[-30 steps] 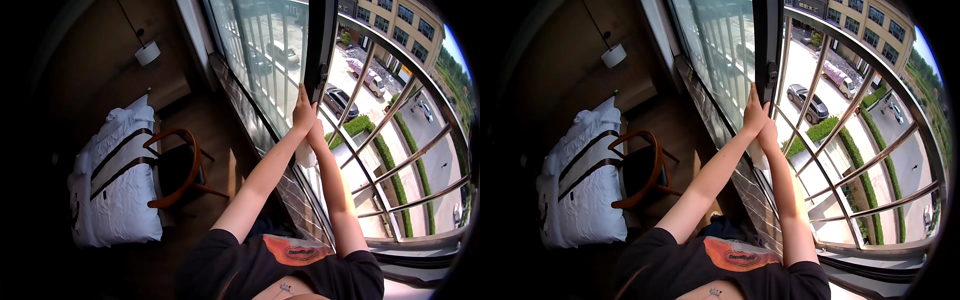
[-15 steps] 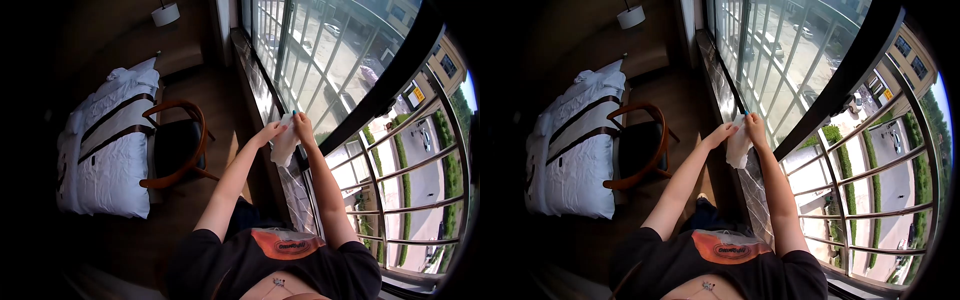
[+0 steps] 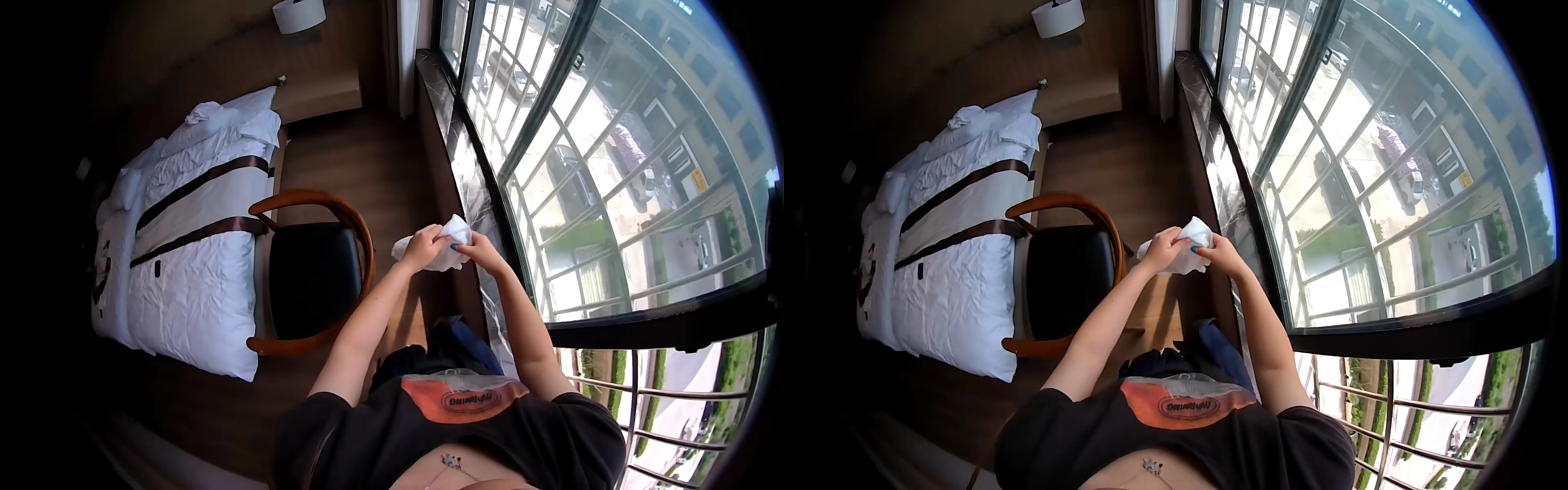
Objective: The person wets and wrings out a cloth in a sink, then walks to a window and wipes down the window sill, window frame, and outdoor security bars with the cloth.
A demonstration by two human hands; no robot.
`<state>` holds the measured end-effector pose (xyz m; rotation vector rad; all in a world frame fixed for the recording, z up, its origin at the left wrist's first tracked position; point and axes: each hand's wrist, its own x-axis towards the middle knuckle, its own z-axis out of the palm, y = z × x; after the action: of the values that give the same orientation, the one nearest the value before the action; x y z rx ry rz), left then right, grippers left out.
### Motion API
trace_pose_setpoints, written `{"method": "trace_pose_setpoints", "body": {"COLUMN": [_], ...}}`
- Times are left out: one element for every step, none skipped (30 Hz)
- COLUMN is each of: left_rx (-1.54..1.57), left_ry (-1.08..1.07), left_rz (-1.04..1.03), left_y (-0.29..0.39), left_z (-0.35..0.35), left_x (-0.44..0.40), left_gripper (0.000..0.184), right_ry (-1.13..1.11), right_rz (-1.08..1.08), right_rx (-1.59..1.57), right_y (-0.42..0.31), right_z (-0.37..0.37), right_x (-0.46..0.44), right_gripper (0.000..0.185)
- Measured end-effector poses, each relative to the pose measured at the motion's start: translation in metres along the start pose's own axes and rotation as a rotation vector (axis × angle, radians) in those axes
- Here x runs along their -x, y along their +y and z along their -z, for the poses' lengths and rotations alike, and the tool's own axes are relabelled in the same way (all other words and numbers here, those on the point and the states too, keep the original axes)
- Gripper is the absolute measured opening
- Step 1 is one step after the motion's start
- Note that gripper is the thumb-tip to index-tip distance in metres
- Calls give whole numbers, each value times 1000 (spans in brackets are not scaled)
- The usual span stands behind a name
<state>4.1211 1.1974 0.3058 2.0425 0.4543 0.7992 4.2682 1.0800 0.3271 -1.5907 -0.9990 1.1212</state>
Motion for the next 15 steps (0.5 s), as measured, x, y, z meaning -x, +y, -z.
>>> {"method": "trace_pose_setpoints", "body": {"left_rx": [-33, -54, -79, -105, -133, -173, -141, -107, -72, -24, 7, 198, 385, 542, 701], "left_ry": [33, 8, 10, 11, 15, 21, 31, 44, 58, 78, 81, 105, 132, 145, 158], "left_rz": [-27, 56, 86, 118, 149, 164, 180, 195, 211, 251, 343, 333, 315, 404, 489], "left_y": [-5, -12, -21, -32, -42, -53, -66, -77, -87, -90, -92, -103, -111, -117, -111], "left_z": [4, 8, 11, 14, 17, 20, 21, 23, 24, 26, 28, 28, 30, 34, 42], "left_x": [-13, -25, -38, -53, -70, -90, -109, -128, -151, -175, -198, -223, -248, -267, -289], "left_gripper": [19, 20, 19, 19, 19, 20, 20, 20, 21, 23, 23, 22, 22, 21, 23], "right_ry": [28, 54, 81, 90, 85, 70, 55, 53, 52, 49, 47, -39, -81, -134, -187], "right_rz": [29, 59, 88, 78, 71, 52, 31, 26, 18, 6, -11, -35, -174, -147, -118], "right_rx": [-37, -73, -109, -144, -233, -297, -363, -455, -544, -634, -721, -938, -1003, -1009, -1014], "right_y": [3, 7, 7, 7, 6, 3, -2, -6, -11, -15, -19, -21, -34, -34, -34], "right_z": [5, 12, 18, 26, 33, 42, 51, 59, 68, 77, 86, 97, 108, 115, 123], "right_x": [-18, -38, -56, -76, -99, -121, -141, -162, -185, -208, -227, -247, -264, -282, -303], "right_gripper": [35, 33, 31, 27, 25, 26, 28, 29, 30, 32, 33, 41, 51, 53, 56]}}
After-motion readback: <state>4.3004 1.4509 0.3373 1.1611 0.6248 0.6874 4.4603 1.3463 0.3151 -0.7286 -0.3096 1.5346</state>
